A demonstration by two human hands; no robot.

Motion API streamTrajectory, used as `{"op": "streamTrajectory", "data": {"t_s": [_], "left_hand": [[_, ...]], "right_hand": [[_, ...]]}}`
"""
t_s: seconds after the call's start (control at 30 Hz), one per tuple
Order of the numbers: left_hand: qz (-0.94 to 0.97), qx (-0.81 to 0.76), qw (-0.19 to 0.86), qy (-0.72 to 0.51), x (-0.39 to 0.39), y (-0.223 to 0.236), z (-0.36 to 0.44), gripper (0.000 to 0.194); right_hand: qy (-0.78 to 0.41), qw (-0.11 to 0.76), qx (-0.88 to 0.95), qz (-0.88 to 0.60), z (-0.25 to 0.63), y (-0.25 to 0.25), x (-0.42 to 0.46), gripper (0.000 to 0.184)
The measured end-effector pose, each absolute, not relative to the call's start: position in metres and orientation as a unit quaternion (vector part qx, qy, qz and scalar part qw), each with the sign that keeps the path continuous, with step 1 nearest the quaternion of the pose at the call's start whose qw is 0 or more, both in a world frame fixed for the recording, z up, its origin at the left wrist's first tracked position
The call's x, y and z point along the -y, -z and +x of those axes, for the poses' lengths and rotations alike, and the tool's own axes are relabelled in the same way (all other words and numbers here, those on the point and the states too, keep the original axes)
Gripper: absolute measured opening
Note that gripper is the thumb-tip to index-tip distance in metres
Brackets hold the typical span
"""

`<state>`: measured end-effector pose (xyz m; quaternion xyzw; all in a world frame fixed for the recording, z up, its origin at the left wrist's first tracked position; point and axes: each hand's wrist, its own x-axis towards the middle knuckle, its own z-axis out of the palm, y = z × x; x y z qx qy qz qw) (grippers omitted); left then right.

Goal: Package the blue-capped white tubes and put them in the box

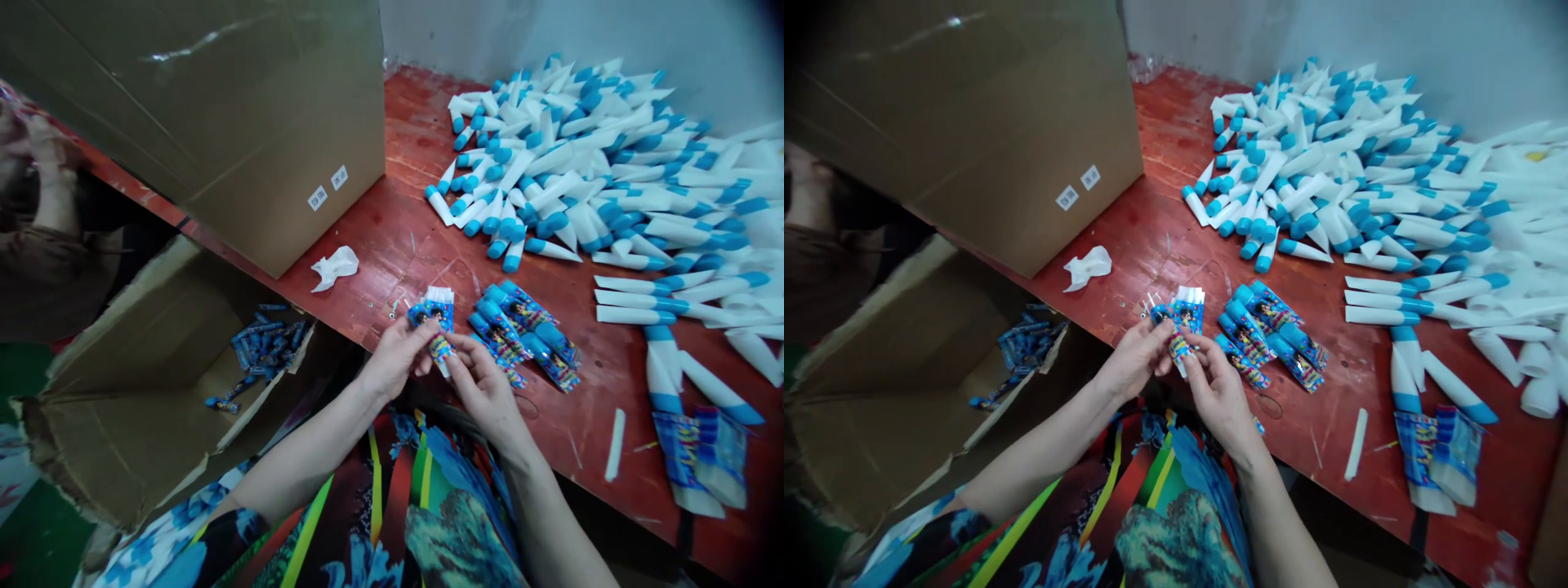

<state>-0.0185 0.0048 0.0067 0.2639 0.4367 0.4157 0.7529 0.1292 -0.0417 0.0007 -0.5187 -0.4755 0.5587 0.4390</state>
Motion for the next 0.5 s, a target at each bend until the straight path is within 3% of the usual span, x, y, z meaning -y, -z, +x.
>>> {"op": "streamTrajectory", "data": {"t_s": [0.2, 0.5], "left_hand": [[0.247, -0.434, 0.745, -0.442, -0.017, -0.01, -0.027, 0.09], [0.287, -0.444, 0.742, -0.413, -0.004, -0.005, -0.017, 0.066]], "right_hand": [[-0.639, 0.405, 0.455, -0.47, 0.143, -0.002, 0.049, 0.055], [-0.567, 0.422, 0.469, -0.529, 0.137, 0.008, 0.047, 0.039]]}}
